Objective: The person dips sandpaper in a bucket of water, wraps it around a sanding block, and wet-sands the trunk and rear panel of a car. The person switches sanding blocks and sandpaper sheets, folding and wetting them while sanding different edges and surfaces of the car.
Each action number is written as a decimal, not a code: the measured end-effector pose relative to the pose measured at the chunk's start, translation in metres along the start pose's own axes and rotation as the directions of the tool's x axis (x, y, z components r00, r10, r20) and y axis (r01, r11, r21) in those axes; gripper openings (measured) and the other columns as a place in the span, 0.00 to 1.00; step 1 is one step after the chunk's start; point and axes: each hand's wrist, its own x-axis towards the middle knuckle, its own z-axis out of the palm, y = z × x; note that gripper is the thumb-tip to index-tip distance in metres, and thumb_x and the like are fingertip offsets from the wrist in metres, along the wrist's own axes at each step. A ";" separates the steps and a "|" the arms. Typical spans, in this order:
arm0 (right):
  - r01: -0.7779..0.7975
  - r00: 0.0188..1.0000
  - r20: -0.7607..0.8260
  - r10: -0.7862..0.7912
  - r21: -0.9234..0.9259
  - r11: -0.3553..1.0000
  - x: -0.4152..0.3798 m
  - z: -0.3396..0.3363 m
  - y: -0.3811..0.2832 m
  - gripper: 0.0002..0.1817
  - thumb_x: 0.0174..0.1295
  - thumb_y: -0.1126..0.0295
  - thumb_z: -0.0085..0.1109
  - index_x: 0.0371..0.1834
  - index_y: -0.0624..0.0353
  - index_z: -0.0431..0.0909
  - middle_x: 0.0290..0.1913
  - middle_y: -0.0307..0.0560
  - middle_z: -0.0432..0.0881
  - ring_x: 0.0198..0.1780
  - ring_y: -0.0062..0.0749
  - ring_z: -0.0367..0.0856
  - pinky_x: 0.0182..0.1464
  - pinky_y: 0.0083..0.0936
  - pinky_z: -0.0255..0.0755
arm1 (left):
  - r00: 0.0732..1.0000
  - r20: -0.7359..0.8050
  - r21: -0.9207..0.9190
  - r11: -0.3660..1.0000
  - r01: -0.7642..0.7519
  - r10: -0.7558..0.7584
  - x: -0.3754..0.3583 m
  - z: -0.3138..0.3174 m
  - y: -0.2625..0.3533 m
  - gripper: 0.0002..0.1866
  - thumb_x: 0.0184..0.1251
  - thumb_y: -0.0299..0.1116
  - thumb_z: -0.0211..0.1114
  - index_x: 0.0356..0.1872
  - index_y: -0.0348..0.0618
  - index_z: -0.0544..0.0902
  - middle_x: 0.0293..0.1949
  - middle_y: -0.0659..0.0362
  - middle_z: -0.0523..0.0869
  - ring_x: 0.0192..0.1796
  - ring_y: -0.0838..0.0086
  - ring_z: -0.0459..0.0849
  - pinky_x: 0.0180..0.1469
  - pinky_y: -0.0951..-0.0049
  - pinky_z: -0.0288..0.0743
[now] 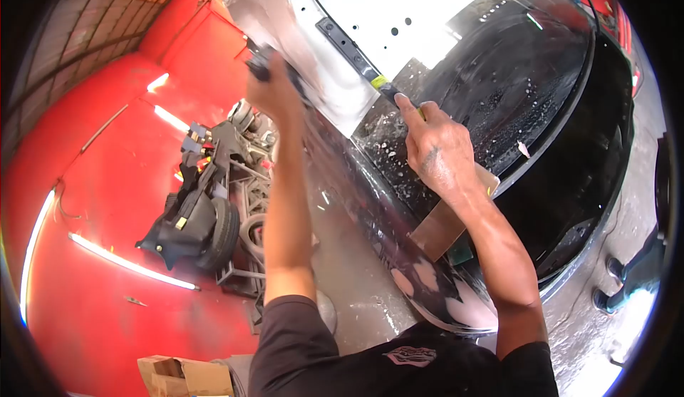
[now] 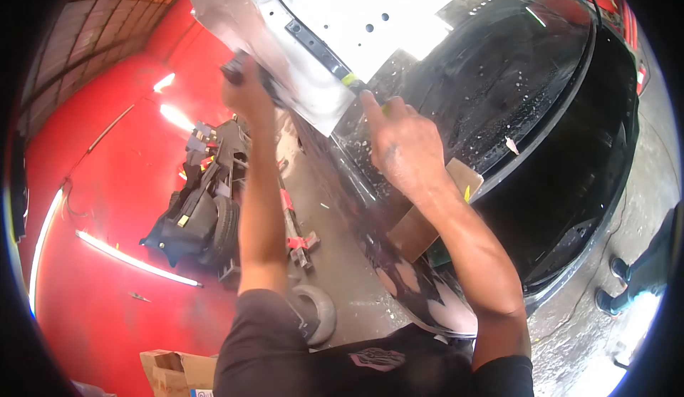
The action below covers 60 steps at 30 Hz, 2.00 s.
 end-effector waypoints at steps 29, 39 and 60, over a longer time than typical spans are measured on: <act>0.015 1.000 -0.018 -0.015 0.005 1.000 -0.002 0.003 0.000 0.28 0.59 0.80 0.63 0.67 0.59 0.80 0.39 0.53 0.81 0.36 0.52 0.86 0.38 0.45 0.82 | 0.997 0.051 -0.146 0.988 -0.058 0.066 0.019 0.006 0.008 0.12 0.68 0.29 0.73 0.42 0.29 0.84 0.30 0.55 0.87 0.30 0.71 0.82 0.35 0.65 0.77; 0.001 1.000 -0.017 -0.001 -0.016 1.000 -0.001 0.001 -0.003 0.28 0.61 0.81 0.62 0.68 0.59 0.80 0.39 0.53 0.83 0.36 0.53 0.87 0.38 0.44 0.82 | 0.998 0.036 -0.096 0.994 0.060 -0.056 -0.010 0.004 0.009 0.12 0.71 0.31 0.71 0.45 0.29 0.85 0.34 0.54 0.89 0.34 0.70 0.85 0.41 0.68 0.80; 0.055 0.998 -0.026 -0.056 -0.033 0.998 -0.001 0.002 -0.001 0.29 0.58 0.79 0.64 0.67 0.62 0.80 0.38 0.52 0.82 0.34 0.50 0.86 0.35 0.42 0.82 | 0.989 0.035 -0.112 0.983 0.144 -0.141 0.013 0.000 0.030 0.16 0.69 0.32 0.74 0.51 0.29 0.86 0.36 0.56 0.90 0.38 0.69 0.86 0.48 0.68 0.81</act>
